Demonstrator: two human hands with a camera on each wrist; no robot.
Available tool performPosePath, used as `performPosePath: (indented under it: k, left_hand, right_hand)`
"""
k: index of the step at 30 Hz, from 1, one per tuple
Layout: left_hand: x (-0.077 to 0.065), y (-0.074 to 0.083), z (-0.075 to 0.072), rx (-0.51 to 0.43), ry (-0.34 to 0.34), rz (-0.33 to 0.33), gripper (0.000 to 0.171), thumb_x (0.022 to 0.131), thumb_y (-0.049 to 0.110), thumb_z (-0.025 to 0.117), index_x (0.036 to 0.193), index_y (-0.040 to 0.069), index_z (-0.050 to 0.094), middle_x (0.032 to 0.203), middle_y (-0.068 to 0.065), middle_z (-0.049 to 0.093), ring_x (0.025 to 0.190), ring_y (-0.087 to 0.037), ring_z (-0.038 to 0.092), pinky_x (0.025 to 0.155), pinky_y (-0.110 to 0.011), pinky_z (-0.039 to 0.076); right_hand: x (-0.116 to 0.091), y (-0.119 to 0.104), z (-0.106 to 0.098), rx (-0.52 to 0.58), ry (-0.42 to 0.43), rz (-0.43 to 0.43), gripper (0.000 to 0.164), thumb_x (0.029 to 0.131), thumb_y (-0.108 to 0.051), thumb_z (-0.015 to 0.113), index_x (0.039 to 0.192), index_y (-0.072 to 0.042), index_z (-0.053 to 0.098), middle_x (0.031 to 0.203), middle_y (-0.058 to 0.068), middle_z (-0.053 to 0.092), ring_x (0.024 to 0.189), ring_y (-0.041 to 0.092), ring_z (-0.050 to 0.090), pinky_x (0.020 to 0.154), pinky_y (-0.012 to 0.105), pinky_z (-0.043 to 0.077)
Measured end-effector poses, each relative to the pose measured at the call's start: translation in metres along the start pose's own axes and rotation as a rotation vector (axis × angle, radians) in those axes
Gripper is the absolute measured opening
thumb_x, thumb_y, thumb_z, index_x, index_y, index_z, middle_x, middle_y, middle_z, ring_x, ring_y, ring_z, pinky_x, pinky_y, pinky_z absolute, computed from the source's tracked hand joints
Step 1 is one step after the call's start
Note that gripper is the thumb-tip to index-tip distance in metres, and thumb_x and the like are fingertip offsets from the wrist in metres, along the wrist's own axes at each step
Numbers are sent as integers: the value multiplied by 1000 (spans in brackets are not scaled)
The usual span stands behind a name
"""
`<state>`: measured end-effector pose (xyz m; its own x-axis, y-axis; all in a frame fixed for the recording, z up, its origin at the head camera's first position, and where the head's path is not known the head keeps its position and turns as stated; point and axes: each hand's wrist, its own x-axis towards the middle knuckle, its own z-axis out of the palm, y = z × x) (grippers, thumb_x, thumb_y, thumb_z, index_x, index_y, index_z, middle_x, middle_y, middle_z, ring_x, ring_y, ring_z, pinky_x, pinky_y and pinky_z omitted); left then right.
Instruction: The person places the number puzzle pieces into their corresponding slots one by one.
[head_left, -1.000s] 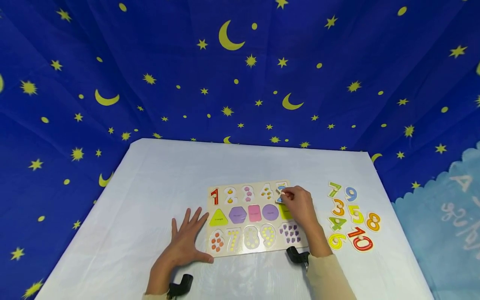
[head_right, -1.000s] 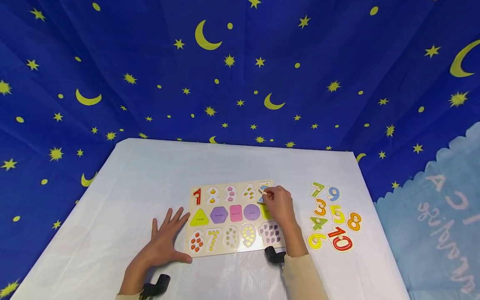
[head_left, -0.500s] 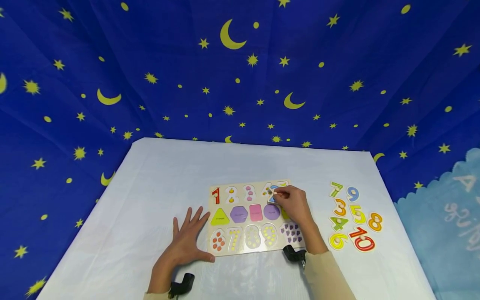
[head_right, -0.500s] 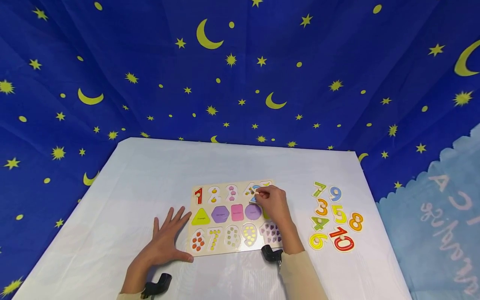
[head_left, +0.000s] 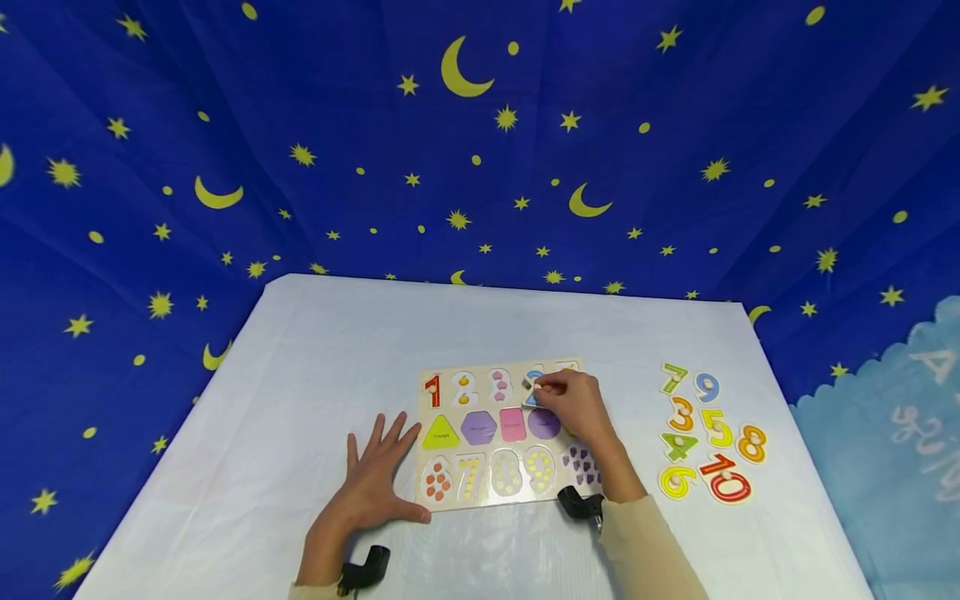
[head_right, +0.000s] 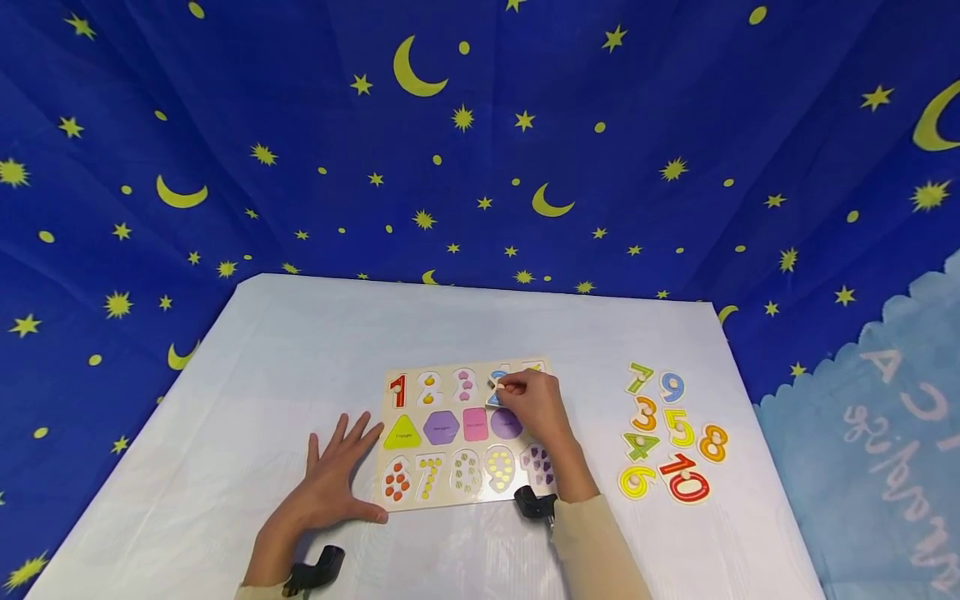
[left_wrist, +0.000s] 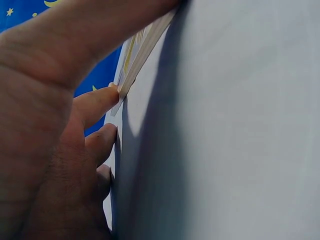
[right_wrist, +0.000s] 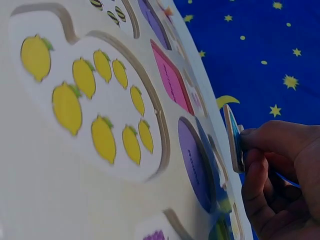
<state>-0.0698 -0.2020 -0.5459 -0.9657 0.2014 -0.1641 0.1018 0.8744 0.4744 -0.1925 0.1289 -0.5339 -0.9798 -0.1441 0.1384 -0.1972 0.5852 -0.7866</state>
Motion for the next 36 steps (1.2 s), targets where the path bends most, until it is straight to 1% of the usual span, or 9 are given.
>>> performPosePath:
  k: [6, 14, 21, 27, 33, 36]
  left_hand:
    - [-1, 1, 0, -12, -12, -16, 133, 41, 75, 80, 153, 25, 27, 160, 1, 9, 145, -30, -7, 105, -63, -16]
    - [-2, 0, -1, -32, 0, -3, 134, 40, 75, 81, 153, 22, 29, 160, -2, 12, 145, -32, -5, 105, -64, -15]
    - [-1, 1, -1, -19, 5, -4, 135, 40, 76, 80, 153, 24, 28, 160, 1, 11, 145, -31, -5, 105, -63, -14]
    - [-1, 2, -5, -30, 15, 3, 134, 40, 74, 81, 152, 23, 30, 160, -1, 12, 145, -32, -4, 105, -64, -14]
    - [-1, 1, -2, -27, 13, 0, 133, 40, 74, 81, 152, 24, 29, 160, 0, 13, 145, -31, -4, 106, -64, -13]
    - [-1, 1, -2, -21, 13, -1, 133, 41, 74, 81, 152, 25, 29, 160, 0, 12, 145, -30, -4, 106, -63, -13]
  right_hand:
    - [4, -6, 8, 1, -22, 11, 15, 80, -19, 76, 92, -10, 76, 78, -4, 65, 70, 12, 59, 63, 29, 52]
    - [10, -15, 24, 20, -56, -63, 12, 80, -13, 75, 91, -11, 77, 82, -3, 68, 71, 10, 60, 64, 29, 52]
    - [13, -23, 34, 46, -58, -51, 11, 80, -14, 76, 90, -12, 77, 81, -4, 67, 70, 9, 60, 64, 28, 52]
    - [19, -30, 45, 52, -60, -68, 10, 79, -14, 76, 88, -13, 77, 80, -6, 67, 71, 9, 59, 64, 28, 52]
    - [24, -34, 61, 27, -96, -78, 10, 77, -15, 75, 87, -13, 78, 79, -7, 66, 72, 8, 58, 68, 26, 50]
    - [25, -36, 67, 25, -116, -111, 10, 78, -14, 75, 87, -12, 78, 79, -7, 66, 71, 8, 58, 68, 26, 51]
